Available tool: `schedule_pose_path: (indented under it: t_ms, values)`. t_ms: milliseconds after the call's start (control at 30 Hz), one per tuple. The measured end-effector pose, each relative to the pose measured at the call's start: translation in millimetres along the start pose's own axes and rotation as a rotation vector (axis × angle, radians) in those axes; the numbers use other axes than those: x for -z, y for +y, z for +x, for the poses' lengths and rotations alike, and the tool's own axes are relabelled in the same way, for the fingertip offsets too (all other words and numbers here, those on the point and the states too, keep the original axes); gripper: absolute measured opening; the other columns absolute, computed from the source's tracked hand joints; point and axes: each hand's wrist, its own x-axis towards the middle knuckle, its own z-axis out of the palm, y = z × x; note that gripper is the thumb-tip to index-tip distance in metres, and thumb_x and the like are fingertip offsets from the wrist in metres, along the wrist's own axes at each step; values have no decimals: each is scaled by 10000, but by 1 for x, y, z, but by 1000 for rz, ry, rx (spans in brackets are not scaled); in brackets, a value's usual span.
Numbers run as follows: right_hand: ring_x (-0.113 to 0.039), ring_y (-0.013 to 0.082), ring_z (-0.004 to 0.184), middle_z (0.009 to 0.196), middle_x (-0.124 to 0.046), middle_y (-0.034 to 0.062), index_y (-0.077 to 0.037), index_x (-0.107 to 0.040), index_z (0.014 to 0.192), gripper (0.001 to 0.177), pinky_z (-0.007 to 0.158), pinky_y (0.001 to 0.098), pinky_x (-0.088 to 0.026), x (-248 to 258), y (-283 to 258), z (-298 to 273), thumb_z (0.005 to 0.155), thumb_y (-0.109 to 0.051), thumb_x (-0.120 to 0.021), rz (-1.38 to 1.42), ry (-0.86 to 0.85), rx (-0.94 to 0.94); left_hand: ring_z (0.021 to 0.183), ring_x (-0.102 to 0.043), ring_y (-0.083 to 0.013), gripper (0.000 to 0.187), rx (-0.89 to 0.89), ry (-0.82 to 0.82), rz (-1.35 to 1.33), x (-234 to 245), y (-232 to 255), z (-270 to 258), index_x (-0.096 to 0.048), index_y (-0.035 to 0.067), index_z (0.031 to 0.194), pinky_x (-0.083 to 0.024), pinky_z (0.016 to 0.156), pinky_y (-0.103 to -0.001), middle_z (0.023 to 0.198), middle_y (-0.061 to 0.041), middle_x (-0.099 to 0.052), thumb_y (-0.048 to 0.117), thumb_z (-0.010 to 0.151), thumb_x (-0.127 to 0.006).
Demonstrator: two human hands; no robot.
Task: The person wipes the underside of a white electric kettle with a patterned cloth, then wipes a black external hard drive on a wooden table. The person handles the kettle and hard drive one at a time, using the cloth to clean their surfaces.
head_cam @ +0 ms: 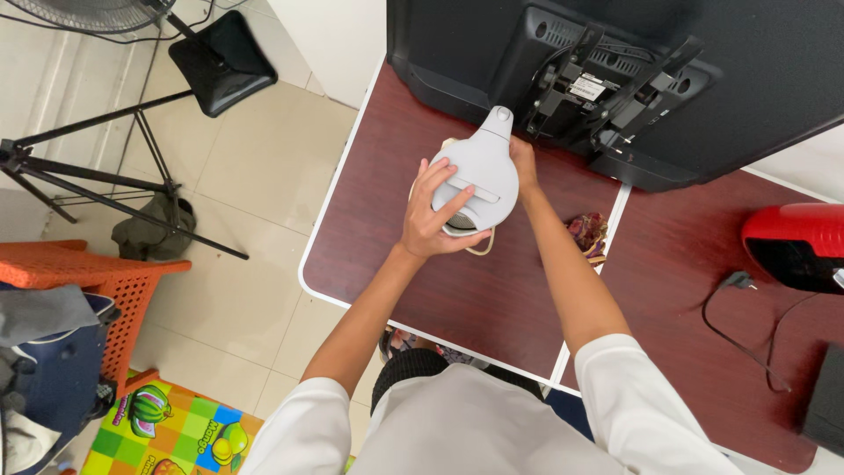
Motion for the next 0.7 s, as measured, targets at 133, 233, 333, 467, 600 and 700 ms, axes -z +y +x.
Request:
schedule_pose_path:
  t_ms: [133, 233, 333, 467, 600, 700]
  values:
    - [-702, 114, 901, 1026, -759, 72, 28, -706, 1099, 178, 793, 268, -586, 3, 18, -4, 922, 26, -689, 95, 80, 132, 1499, -412, -415, 1122, 75, 50, -56, -11, -4, -10, -377, 100, 1555, -317, 1268, -657, 1603, -182, -354, 531, 714, -980]
    - [-718, 162, 960, 1048, -766, 102, 39, -694, 1075, 139, 864, 287, -576, 3, 22, -33, 940, 29, -665, 75, 364, 123, 1563, -249, -469, 1357, 132, -6, -8, -7, -9, -28, -149, 87, 1616, -189, 1281, -682, 1663, -232, -229, 565, 643, -966]
    - [-671, 229, 1149, 1231, -712, 153, 23, -638, 1206, 239, 1006, 356, -524, 4, 15, -83, 993, -83, -631, -45, 574, 12, 1528, -193, -488, 1503, 425, -185, 60, 3, -16, -49, -100, 7, 1579, -146, 1218, -689, 1631, -311, -168, 630, 513, -958]
    - [-358, 308, 1452, 1596, -344, 158, -94, -282, 1559, 743, 1124, 526, -392, -19, 4, -138, 1013, -568, -451, 154, 300, -395, 1542, -195, -469, 1533, 676, -354, 46, 4, -29, -71, -103, 24, 1601, -267, 1236, -572, 1656, -293, -174, 555, 481, -1006]
    - [-403, 342, 1455, 1587, -381, 132, -211, -191, 1592, 864, 1089, 611, -431, -42, -8, -140, 907, -718, -333, 352, 147, -434, 1533, -215, -453, 1564, 786, -314, -65, -12, -29, -83, -56, 16, 1597, -280, 1234, -534, 1646, -279, -194, 416, 454, -1047]
    - [-319, 315, 1491, 1627, -305, 101, -240, -174, 1611, 836, 1104, 599, -409, -45, -12, -127, 946, -741, -243, 310, 63, -375, 1503, -263, -436, 1536, 861, -217, -80, -25, -23, -85, -54, 12, 1601, -307, 1215, -524, 1624, -267, -244, 322, 476, -1053]
